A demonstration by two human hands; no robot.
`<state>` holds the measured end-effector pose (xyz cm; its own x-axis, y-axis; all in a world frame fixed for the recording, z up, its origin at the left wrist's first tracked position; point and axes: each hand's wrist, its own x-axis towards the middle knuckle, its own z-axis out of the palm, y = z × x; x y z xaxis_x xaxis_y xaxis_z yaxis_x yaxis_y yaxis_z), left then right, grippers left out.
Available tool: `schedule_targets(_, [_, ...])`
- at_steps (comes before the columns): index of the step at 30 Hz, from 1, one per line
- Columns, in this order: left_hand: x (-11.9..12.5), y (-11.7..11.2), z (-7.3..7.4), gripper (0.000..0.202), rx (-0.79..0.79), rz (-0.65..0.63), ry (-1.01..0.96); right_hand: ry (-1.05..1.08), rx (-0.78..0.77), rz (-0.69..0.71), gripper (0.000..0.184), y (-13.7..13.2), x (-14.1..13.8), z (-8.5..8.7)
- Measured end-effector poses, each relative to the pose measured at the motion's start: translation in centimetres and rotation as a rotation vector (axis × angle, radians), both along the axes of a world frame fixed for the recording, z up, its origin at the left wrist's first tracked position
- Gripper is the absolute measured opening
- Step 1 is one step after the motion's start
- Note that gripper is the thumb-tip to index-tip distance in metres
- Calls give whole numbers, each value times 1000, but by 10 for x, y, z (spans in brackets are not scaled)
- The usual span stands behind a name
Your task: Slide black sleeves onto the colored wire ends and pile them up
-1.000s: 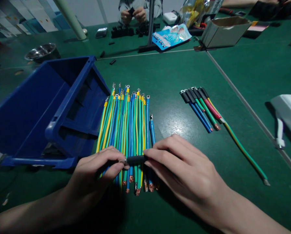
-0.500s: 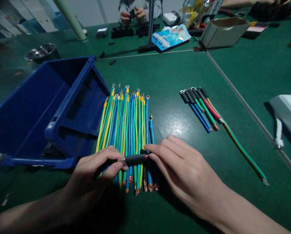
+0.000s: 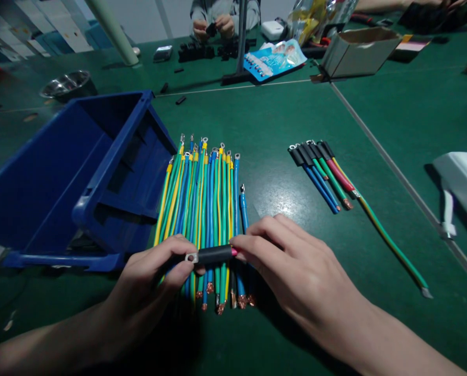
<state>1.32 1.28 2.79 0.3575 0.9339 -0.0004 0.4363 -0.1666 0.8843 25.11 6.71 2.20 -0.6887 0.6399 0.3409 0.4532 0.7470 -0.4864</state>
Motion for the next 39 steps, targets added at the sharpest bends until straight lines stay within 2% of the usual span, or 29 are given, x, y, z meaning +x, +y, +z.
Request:
schedule_targets(6, [-2,-2,-2,15,-6,-21,14,1,-36,13,25,-1,3,-2])
schedule_targets(13, [-5,-2,-9,20,61,-76,42,-6,11,14,33,-2,4,-5])
schedule_targets(21, [-4,-2,-6,20,29,-83,34,10,52,0,32,-4,5,-6])
schedule_targets(28, [-5,-4,-8,18,16,-83,27,46,24,18,29,-4,1,-2])
schedule_targets(32, [-7,-4,-9,20,24,-98,26,31,49,-3,31,-4,1,-4])
schedule_targets(35, [-6,-3,-6,17,37,-107,29,26,58,-10,32,-5,3,-6])
schedule_targets(39, [-3,0,0,19,-23,-85,43,44,60,15,30,-5,2,-3])
